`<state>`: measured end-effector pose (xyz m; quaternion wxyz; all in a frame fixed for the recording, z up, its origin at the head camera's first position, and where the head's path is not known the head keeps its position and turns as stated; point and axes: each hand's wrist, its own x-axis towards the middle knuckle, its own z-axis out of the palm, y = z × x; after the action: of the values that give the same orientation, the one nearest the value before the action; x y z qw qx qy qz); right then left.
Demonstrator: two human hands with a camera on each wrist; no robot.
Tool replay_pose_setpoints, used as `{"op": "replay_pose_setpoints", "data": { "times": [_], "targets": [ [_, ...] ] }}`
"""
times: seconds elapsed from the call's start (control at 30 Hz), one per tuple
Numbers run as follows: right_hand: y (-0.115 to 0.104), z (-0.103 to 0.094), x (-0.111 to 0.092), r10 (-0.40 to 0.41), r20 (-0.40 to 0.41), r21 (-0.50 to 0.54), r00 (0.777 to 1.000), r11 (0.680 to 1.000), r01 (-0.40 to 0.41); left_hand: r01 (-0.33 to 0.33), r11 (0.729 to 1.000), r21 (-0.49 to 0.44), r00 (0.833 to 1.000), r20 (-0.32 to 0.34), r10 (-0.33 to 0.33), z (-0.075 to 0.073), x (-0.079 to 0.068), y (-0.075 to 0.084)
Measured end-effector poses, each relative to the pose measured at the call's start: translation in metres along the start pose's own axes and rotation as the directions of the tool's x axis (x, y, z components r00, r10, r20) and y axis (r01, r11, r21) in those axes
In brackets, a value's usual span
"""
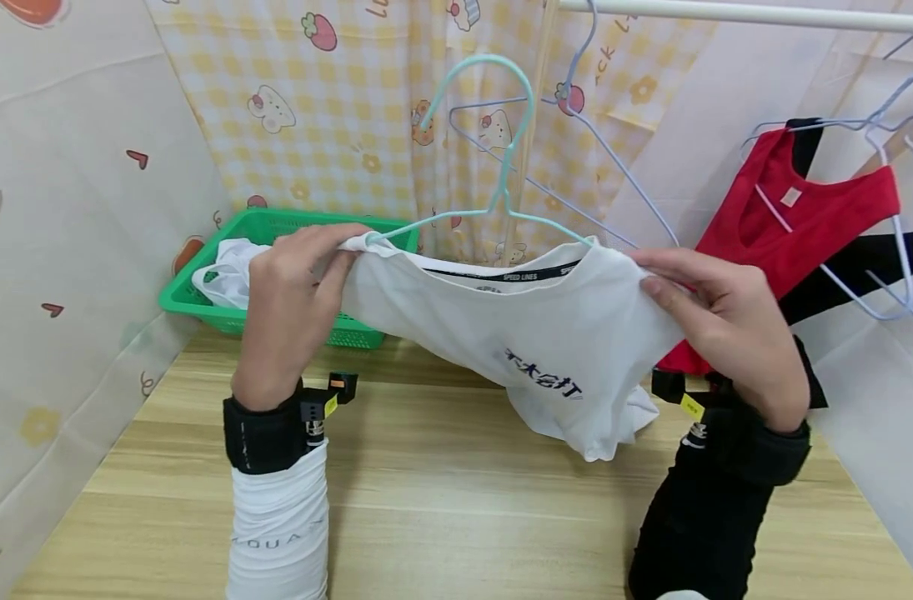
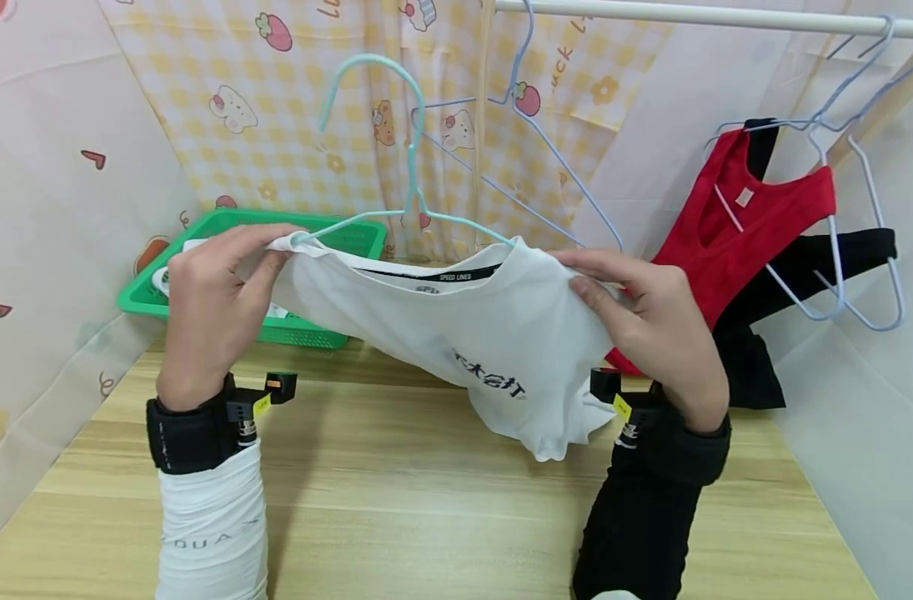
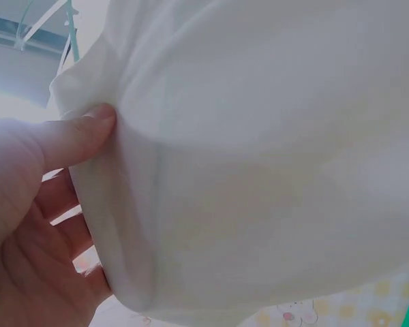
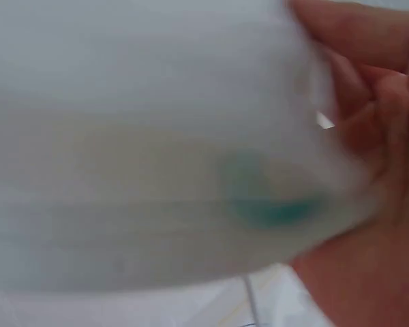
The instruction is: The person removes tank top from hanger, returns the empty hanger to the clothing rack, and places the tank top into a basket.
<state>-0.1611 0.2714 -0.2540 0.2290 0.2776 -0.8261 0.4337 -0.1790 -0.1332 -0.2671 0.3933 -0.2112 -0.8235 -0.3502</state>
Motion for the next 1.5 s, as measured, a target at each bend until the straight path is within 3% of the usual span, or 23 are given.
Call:
{"op": "replay_pose_setpoints", "data": {
  "times": [0.1,0.27,0.37,0.47,0.57,0.67,0.8,0.93,1.0,1.13,1.33,1.43,1.5],
  "targets": [
    [-0.005,0.006,0.004,-0.001,0.090,-0.175,0.996,0.984,0.017,0.014,1.000,0.018,1.000,0.023,-0.015,0.000,0.000,0.000],
    [-0.016,0.029,0.016,-0.035,0.144,-0.213,0.989,0.975,0.066,-0.022,0.996,0.084,0.996,0.093,0.014,0.008,0.000,0.004],
    [-0.022,0.049,0.023,-0.049,0.092,-0.172,0.995,0.983,0.064,-0.067,0.990,0.128,0.988,0.143,0.048,0.016,0.000,0.011],
    [-0.028,0.069,0.028,-0.004,-0.012,-0.087,1.000,0.996,0.003,-0.106,0.984,0.143,0.980,0.185,0.079,0.023,0.001,0.017],
    [-0.031,0.084,0.032,0.079,-0.114,-0.009,0.990,0.997,-0.081,-0.134,0.981,0.142,0.971,0.217,0.101,0.029,0.000,0.022],
    [-0.030,0.092,0.035,0.141,-0.186,0.002,0.972,0.990,-0.143,-0.150,0.980,0.132,0.963,0.246,0.114,0.032,-0.001,0.024],
    [-0.025,0.094,0.037,0.169,-0.238,-0.060,0.956,0.980,-0.189,-0.162,0.982,0.093,0.947,0.294,0.128,0.032,-0.001,0.024],
    [-0.020,0.089,0.038,0.183,-0.257,-0.057,0.949,0.977,-0.204,-0.138,0.990,-0.012,0.938,0.319,0.135,0.026,-0.001,0.019],
    [-0.017,0.084,0.038,0.195,-0.279,-0.039,0.940,0.976,-0.214,-0.107,0.992,-0.069,0.944,0.305,0.123,0.022,0.000,0.017],
    [-0.013,0.072,0.038,0.244,-0.318,0.011,0.916,0.967,-0.253,-0.040,0.992,-0.119,0.973,0.223,0.066,0.010,0.000,0.008],
    [-0.008,0.059,0.035,0.309,-0.293,0.128,0.905,0.951,-0.283,0.011,0.990,-0.138,0.985,0.174,0.014,0.000,-0.001,-0.003],
    [-0.007,0.058,0.035,0.327,-0.301,0.284,0.896,0.928,-0.243,0.028,0.989,-0.143,0.984,0.176,-0.003,-0.001,-0.001,-0.006],
    [-0.007,0.057,0.035,0.324,-0.325,0.418,0.889,0.892,-0.172,0.046,0.989,-0.138,0.982,0.185,-0.020,-0.001,-0.001,-0.008]
  ]
}}
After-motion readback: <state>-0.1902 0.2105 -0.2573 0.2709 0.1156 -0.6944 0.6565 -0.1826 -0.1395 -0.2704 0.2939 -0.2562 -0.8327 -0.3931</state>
